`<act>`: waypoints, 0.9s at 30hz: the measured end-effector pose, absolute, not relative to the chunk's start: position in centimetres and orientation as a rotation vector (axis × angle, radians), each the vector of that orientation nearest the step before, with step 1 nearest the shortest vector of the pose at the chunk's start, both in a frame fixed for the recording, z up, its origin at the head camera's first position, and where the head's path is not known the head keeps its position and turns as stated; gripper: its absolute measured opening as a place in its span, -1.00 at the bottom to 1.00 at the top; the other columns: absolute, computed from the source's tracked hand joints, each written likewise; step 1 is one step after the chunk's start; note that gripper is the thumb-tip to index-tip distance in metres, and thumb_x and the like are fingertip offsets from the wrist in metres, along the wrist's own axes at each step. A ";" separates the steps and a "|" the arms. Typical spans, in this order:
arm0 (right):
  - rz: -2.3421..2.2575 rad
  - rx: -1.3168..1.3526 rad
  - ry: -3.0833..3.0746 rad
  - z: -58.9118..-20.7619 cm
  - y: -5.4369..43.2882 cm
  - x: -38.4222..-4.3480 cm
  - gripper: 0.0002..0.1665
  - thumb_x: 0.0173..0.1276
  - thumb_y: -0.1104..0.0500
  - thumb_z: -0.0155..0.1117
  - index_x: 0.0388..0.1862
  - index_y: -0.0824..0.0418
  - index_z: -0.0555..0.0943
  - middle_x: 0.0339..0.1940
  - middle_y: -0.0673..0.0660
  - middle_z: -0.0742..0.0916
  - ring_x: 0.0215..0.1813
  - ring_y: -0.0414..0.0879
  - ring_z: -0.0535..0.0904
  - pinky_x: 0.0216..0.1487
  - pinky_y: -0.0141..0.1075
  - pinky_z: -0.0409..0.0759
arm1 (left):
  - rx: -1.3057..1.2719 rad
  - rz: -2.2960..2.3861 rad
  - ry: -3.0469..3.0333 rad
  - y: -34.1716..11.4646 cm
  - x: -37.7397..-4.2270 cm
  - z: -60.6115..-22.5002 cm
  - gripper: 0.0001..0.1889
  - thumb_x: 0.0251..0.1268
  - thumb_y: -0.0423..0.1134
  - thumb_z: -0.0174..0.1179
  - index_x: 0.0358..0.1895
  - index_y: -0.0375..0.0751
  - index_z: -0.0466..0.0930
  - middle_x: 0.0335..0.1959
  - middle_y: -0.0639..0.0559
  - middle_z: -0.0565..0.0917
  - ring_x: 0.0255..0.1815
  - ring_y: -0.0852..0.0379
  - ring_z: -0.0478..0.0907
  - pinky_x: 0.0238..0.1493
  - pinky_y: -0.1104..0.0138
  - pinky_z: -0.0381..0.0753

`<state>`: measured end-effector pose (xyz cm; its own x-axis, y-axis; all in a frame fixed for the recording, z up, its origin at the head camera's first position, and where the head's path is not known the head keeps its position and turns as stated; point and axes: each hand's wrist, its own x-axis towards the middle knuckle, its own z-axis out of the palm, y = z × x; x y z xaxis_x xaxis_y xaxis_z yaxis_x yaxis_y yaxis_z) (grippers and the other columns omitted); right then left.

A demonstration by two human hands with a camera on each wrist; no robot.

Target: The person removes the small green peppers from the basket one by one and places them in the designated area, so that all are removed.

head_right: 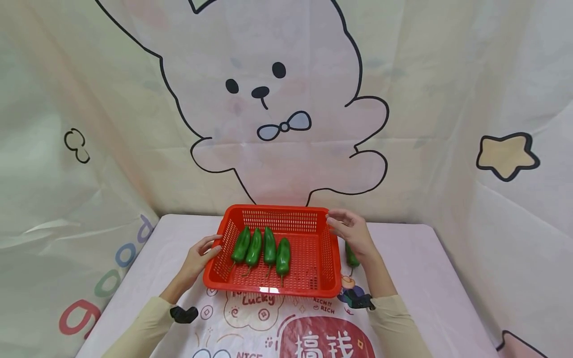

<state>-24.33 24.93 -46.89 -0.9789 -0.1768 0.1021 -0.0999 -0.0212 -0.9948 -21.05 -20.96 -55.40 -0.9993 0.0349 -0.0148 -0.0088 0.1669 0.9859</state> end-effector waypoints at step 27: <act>-2.080 -0.374 2.138 -47.9 19.3 -25.9 -0.47 0.48 0.22 0.33 0.31 0.45 0.50 0.27 0.42 0.56 0.18 0.04 0.58 0.14 -0.15 0.62 | 0.011 2.031 2.360 -20.8 -21.0 -55.6 -0.56 0.47 -0.19 0.28 0.35 -0.11 0.52 0.20 -0.24 0.54 0.18 -0.19 0.52 -0.02 0.11 0.69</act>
